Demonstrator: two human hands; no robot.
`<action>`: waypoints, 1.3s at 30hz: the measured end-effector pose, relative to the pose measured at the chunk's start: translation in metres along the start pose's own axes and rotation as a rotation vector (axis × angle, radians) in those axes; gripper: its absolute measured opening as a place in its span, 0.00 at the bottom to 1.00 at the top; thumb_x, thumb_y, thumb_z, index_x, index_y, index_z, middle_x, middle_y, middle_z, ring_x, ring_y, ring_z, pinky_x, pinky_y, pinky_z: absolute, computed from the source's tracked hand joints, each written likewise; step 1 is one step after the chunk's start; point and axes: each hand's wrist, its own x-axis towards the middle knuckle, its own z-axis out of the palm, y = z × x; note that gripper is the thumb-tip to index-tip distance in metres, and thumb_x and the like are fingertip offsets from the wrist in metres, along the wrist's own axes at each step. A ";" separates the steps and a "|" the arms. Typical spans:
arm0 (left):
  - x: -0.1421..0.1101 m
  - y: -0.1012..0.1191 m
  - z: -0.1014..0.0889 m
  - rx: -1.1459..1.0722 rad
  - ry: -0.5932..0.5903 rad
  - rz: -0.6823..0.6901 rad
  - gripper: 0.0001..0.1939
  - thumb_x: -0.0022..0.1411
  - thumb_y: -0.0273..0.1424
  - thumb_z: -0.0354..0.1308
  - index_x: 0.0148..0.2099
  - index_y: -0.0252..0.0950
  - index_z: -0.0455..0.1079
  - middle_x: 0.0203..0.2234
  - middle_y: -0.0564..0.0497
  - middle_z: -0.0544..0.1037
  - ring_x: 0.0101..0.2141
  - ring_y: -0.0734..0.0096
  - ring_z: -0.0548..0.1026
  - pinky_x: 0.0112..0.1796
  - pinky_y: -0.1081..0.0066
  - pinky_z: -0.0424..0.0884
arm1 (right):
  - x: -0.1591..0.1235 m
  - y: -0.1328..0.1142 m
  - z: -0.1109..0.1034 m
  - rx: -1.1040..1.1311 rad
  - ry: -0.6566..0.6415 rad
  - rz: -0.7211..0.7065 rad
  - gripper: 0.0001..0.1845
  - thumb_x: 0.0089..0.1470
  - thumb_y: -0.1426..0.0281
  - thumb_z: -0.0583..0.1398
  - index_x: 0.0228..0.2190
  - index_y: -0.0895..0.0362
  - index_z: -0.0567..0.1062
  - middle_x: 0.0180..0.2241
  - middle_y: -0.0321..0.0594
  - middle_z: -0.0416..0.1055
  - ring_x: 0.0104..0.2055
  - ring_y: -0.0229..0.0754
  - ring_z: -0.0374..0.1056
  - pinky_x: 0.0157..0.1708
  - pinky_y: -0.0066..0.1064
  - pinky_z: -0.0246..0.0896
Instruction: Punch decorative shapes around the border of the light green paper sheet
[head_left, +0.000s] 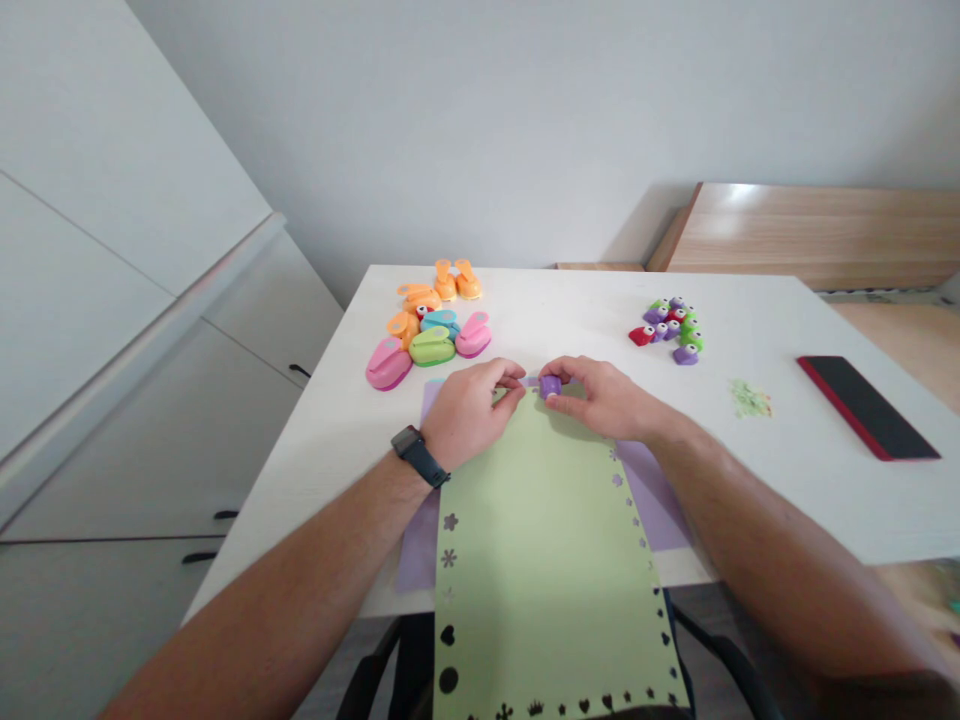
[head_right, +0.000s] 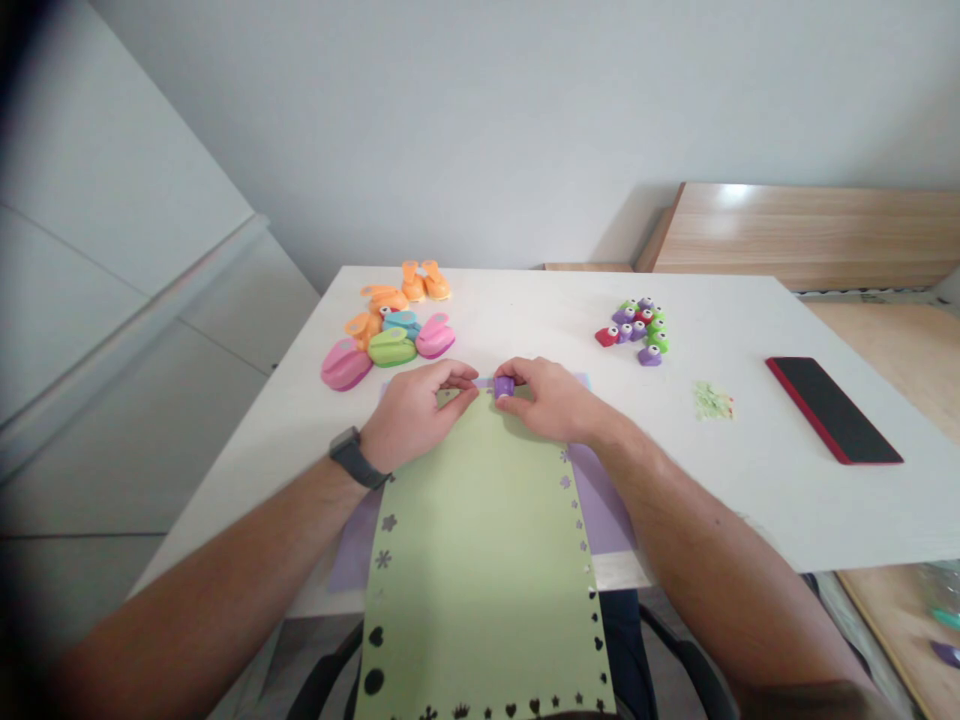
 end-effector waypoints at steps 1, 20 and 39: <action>0.000 0.000 0.000 -0.002 -0.001 -0.001 0.09 0.66 0.30 0.60 0.48 0.39 0.73 0.40 0.51 0.84 0.40 0.66 0.83 0.43 0.66 0.77 | 0.000 0.000 0.000 0.001 0.001 0.002 0.14 0.58 0.67 0.63 0.47 0.55 0.77 0.46 0.43 0.78 0.48 0.48 0.72 0.52 0.42 0.64; 0.000 0.000 0.001 -0.007 0.004 0.003 0.08 0.65 0.30 0.60 0.48 0.39 0.73 0.40 0.51 0.84 0.40 0.65 0.83 0.43 0.65 0.77 | 0.001 -0.003 0.001 -0.013 -0.003 0.023 0.13 0.58 0.67 0.62 0.46 0.55 0.78 0.46 0.43 0.79 0.47 0.48 0.72 0.50 0.41 0.64; 0.000 0.000 0.000 -0.011 -0.001 0.010 0.08 0.66 0.30 0.59 0.48 0.40 0.73 0.40 0.50 0.84 0.41 0.64 0.83 0.44 0.64 0.77 | 0.001 0.001 0.003 -0.030 0.007 0.006 0.13 0.58 0.67 0.63 0.46 0.53 0.77 0.48 0.43 0.78 0.49 0.49 0.73 0.50 0.40 0.64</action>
